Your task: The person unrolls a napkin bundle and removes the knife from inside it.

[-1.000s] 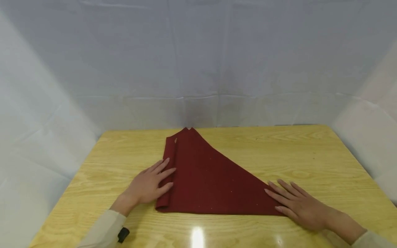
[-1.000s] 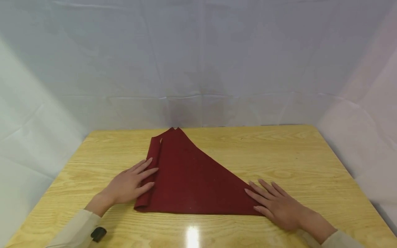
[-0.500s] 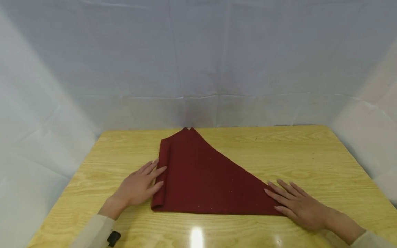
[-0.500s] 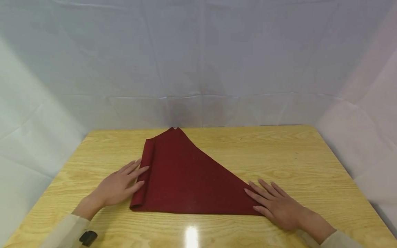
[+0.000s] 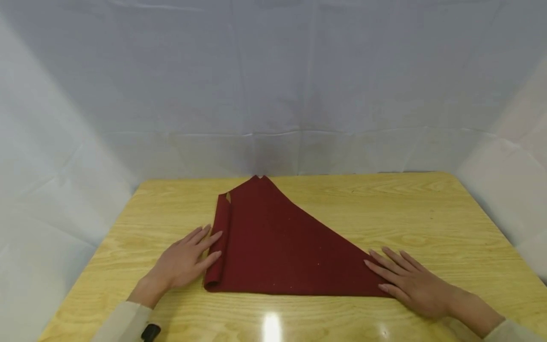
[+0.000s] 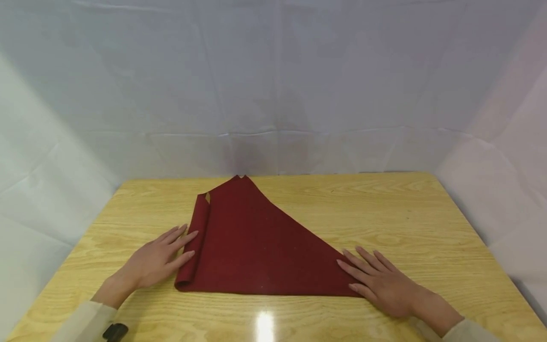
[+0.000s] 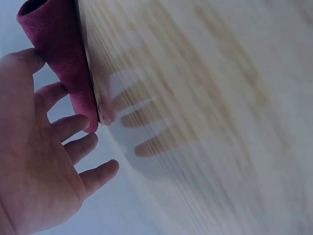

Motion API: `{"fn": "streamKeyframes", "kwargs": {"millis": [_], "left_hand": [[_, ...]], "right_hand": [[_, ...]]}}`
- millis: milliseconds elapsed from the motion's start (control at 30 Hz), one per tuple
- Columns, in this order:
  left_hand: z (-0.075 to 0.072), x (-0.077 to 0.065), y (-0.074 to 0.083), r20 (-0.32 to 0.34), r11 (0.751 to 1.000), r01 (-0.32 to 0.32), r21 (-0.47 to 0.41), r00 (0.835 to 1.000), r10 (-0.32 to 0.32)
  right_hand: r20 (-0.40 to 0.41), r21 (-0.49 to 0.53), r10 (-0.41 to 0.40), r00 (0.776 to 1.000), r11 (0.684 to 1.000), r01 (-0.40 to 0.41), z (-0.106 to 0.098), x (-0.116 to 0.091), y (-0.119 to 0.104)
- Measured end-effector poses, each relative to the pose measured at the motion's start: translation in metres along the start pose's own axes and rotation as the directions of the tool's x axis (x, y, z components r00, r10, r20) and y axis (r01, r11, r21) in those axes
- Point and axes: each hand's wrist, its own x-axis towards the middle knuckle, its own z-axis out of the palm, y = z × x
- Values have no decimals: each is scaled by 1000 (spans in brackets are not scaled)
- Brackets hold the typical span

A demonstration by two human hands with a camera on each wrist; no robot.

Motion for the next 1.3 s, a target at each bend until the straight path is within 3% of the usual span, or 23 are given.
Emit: {"fn": "streamKeyframes", "kwargs": {"millis": [333,500,833,967,1133,1300], "left_hand": [[-4,1,8,-38,999,-7,51,999,9],[-7,7,19,-57,995,-50,87,997,55],[-1,23,34,-39,987,-106,117,993,111],[2,26,36,-31,984,-109,141,993,115],[3,25,38,-17,984,-109,140,993,113],[2,21,36,-6,983,-120,138,993,122]], "right_hand": [[-7,7,-2,1000,1000,2,-2,0,0],[6,68,34,999,997,-34,-3,2,-1],[-10,67,53,999,996,-52,-8,7,-10],[11,97,110,994,989,-111,-9,9,-15],[29,52,157,987,986,-159,-7,12,-20],[13,5,145,989,989,-145,-4,12,-21]]}}
